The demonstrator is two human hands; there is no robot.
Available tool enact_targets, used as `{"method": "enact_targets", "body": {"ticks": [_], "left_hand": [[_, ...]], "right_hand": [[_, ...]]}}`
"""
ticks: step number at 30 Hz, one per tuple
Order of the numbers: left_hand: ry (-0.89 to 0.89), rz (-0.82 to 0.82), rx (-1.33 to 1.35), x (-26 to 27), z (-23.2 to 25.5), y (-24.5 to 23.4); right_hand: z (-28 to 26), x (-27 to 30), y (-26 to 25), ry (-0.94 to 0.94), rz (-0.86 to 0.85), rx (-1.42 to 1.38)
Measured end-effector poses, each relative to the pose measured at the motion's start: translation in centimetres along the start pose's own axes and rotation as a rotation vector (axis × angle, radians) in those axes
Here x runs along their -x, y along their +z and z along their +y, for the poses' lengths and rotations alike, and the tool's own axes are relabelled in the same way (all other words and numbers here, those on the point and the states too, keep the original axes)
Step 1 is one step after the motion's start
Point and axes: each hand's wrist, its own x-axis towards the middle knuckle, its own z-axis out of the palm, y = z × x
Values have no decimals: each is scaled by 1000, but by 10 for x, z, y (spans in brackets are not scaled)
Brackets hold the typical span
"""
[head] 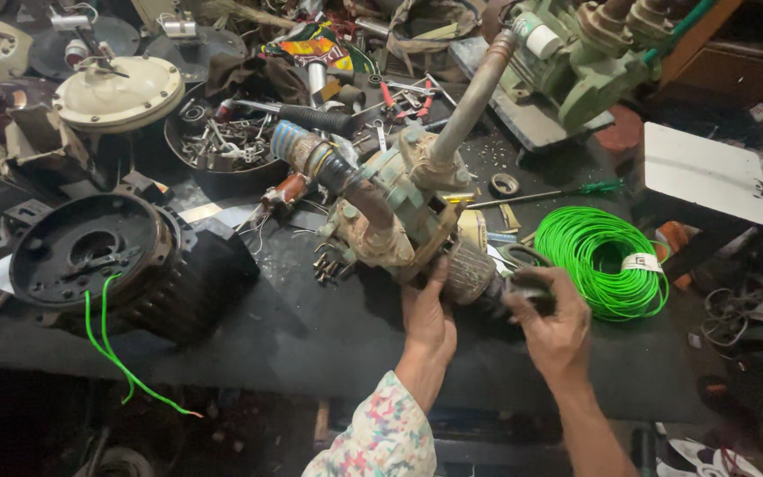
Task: The person repeatedly rotates and adjusts a cylindrical motor rotor held in a bench vise. They use both hands to turn the rotor and occasionally reposition it within the vise. The workbench is cluttered with tools and motor parts.
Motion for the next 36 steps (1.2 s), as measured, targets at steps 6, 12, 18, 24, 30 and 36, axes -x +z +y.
{"method": "enact_targets", "body": {"ticks": [6, 12, 18, 24, 30, 36], "left_hand": [[-261, -96, 234, -2, 7, -15], [-209, -106, 183, -3, 3, -17], [-173, -147, 157, -4, 4, -18], [-113, -161, 89, -4, 5, -11], [-148, -64, 110, 0, 8, -4], [-203, -132, 241, -2, 8, -12]], "right_hand": [[3, -12, 11, -365, 23, 118], [-5, -8, 31, -733, 12, 567], [-1, -1, 27, -781, -8, 686], [6, -12, 31, -833, -8, 657], [10, -16, 30, -795, -35, 594], [11, -15, 30, -795, -3, 607]]}}
